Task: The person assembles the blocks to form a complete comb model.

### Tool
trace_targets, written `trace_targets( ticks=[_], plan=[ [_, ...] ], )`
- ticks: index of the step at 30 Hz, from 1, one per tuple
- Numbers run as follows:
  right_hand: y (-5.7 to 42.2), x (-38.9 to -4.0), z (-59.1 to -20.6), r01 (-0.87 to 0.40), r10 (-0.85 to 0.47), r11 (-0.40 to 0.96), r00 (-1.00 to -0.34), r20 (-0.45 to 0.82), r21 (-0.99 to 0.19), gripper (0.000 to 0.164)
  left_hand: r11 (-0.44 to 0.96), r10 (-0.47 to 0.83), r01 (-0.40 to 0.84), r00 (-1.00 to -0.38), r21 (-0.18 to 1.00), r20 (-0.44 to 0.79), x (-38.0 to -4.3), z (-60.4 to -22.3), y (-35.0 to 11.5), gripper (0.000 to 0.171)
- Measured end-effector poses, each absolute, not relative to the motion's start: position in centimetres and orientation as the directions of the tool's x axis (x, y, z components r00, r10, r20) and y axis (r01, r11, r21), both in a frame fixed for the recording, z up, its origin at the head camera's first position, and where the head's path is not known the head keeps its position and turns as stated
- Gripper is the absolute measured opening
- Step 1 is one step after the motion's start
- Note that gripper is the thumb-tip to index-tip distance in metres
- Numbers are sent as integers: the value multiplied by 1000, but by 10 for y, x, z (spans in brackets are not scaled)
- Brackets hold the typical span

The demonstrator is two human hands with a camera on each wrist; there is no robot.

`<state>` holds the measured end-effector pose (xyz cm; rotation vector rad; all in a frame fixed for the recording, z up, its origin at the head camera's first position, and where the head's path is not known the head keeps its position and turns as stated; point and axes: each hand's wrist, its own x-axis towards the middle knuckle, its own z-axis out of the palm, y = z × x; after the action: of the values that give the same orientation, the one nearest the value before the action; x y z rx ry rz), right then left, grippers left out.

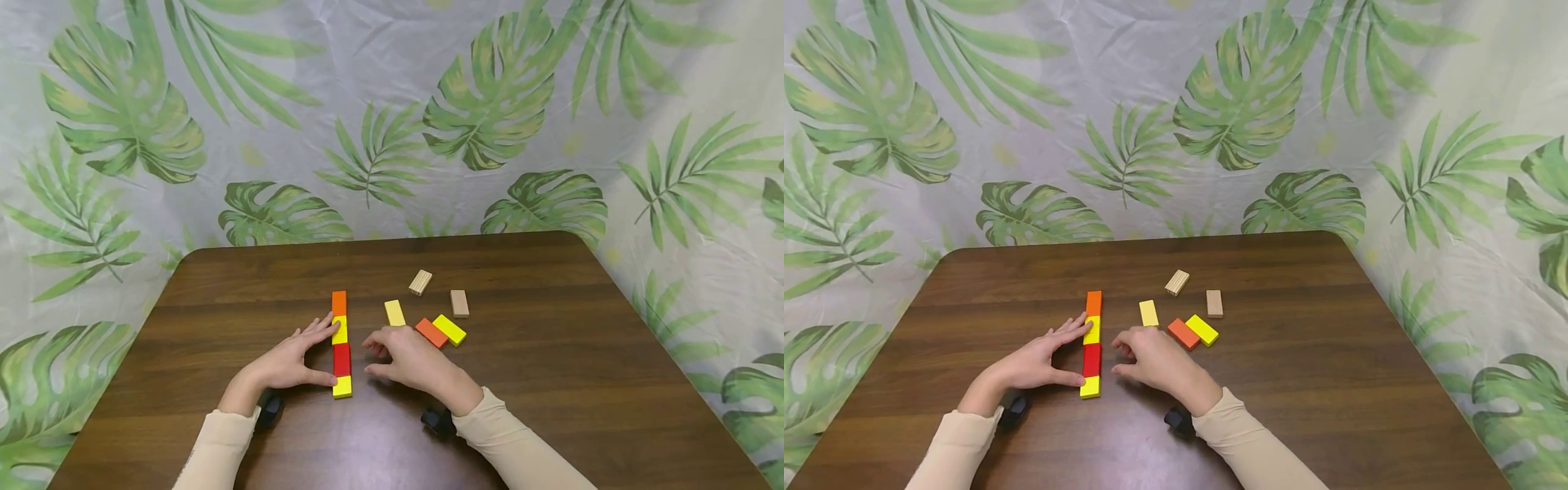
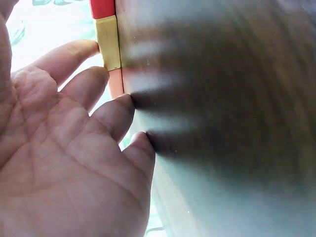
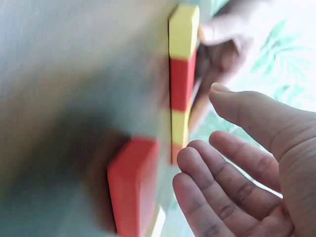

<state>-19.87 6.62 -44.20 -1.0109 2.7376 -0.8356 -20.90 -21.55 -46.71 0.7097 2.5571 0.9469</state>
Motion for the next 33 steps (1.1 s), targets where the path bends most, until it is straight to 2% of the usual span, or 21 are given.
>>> trace_targets(
  ticks=[10,17,26,33],
  plan=[
    [102,-219,-433,-525,-558,659,-821,117,-538,36,643,563,349,-819,682,-111,-210,-467,-216,102],
    [121,-228,-437,-499,-532,703,-842,92,-507,42,609,584,388,-810,692,-60,-208,-467,-216,101],
    [152,-232,-437,-420,-471,761,-882,22,-495,47,655,557,350,-822,670,-115,-209,-466,-215,102],
    [161,-232,-437,-413,-475,781,-880,-15,-469,48,655,559,355,-822,667,-111,-208,-466,-216,102]
  ],
)
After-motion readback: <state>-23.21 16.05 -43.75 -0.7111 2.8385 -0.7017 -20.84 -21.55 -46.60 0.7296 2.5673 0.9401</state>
